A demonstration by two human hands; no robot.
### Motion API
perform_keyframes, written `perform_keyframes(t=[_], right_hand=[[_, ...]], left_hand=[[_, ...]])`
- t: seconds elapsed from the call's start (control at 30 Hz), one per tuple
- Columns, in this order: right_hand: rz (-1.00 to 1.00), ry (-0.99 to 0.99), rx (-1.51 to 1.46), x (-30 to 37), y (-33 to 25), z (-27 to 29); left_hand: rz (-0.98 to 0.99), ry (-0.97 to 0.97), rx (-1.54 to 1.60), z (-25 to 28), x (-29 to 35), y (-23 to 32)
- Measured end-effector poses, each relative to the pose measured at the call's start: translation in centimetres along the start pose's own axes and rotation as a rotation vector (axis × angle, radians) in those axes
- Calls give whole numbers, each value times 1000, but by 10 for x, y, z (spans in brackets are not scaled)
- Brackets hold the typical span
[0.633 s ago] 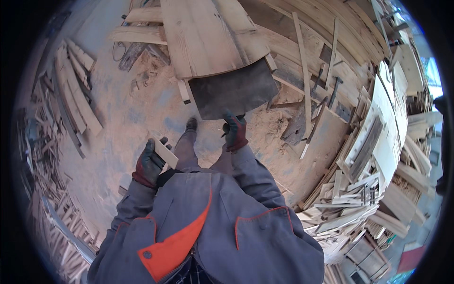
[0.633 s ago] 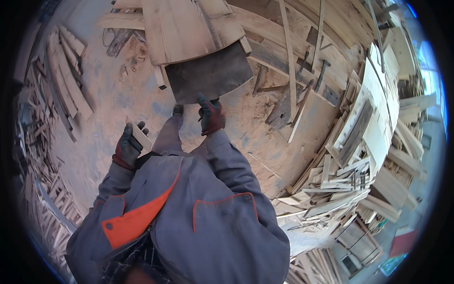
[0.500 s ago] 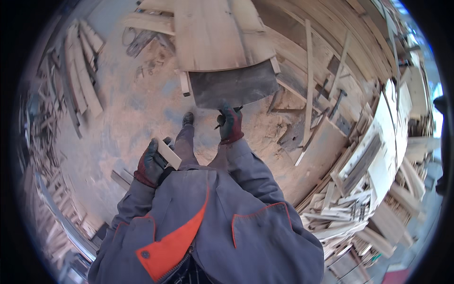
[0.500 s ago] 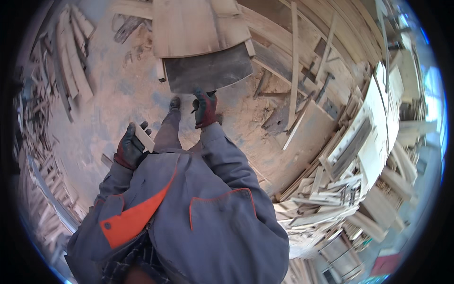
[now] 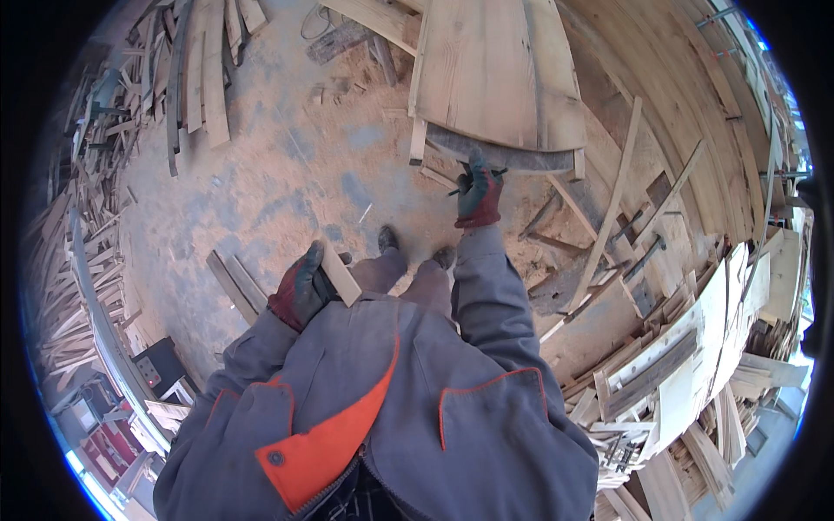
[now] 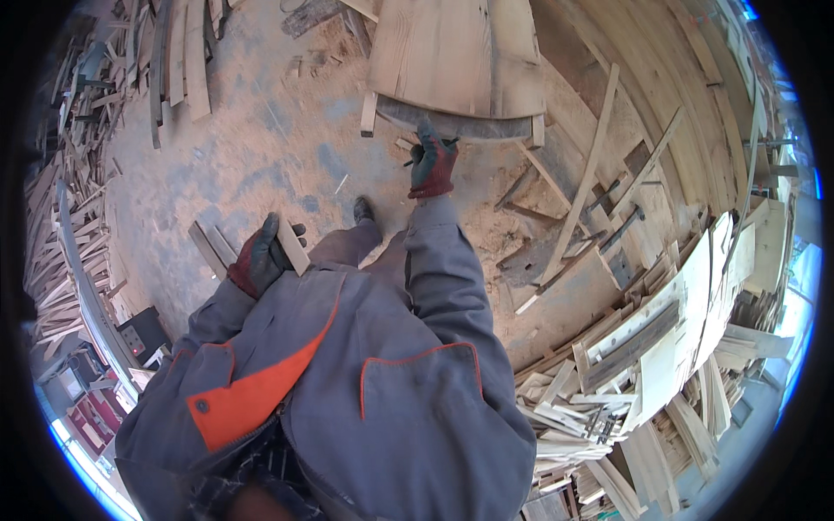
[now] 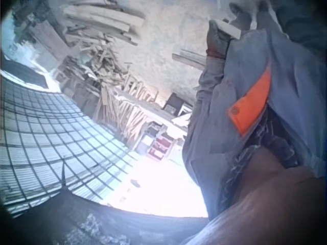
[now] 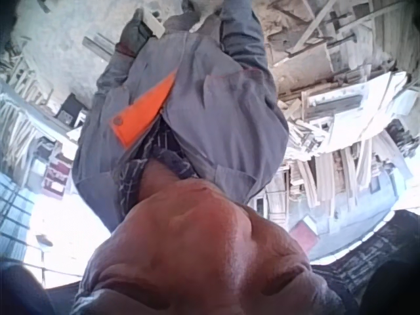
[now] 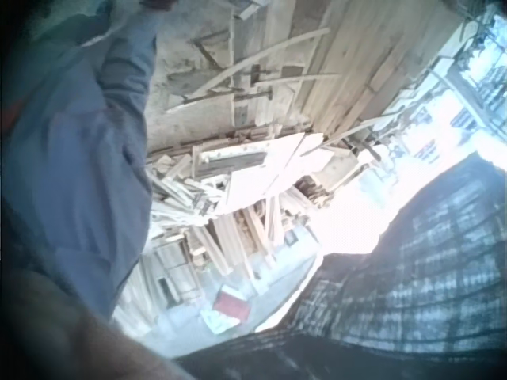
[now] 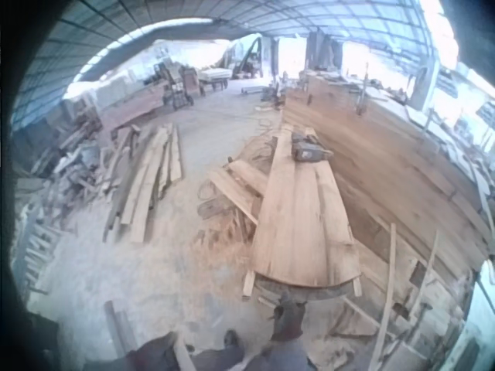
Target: The person marks a thin wooden strip on a metal surface, then moves to a wooden frame and uses a chisel to carve and fit the strip into a groove. The person repeatedly checks the fit and adjusts the strip by hand.
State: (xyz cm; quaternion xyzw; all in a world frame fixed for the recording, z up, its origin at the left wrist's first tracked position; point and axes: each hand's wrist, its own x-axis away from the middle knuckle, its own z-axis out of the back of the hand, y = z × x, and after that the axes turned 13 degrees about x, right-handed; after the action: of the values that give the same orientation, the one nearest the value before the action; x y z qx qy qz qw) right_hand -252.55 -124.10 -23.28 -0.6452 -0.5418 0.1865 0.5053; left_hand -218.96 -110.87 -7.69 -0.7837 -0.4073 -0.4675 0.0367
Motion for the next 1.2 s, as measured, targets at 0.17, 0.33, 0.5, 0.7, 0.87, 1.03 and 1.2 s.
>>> perform_keyframes(t=[0.17,0.33,0.5,0.7,0.87,1.03,1.2], right_hand=[[-78,-19,-44,0,-2,9],[-117,47,31,4,-10,8],[-108,-2,-11,4,-15,9],[-209,-118,-22,-2,-25,17],[-344,-99,-41,-1,-40,17],[-331,-136,-13,3,-53,12],[-377,-214,-12,1,-60,13]], left_hand=[[8,20,-230,-24,-27,8],[50,-132,-311,-47,-57,10],[44,-103,-348,-45,-66,1],[-56,53,-203,-49,-73,-49],[-123,-54,-49,-75,-109,-71],[-175,-234,37,-96,-144,-85],[-242,-227,253,-98,-168,-98]])
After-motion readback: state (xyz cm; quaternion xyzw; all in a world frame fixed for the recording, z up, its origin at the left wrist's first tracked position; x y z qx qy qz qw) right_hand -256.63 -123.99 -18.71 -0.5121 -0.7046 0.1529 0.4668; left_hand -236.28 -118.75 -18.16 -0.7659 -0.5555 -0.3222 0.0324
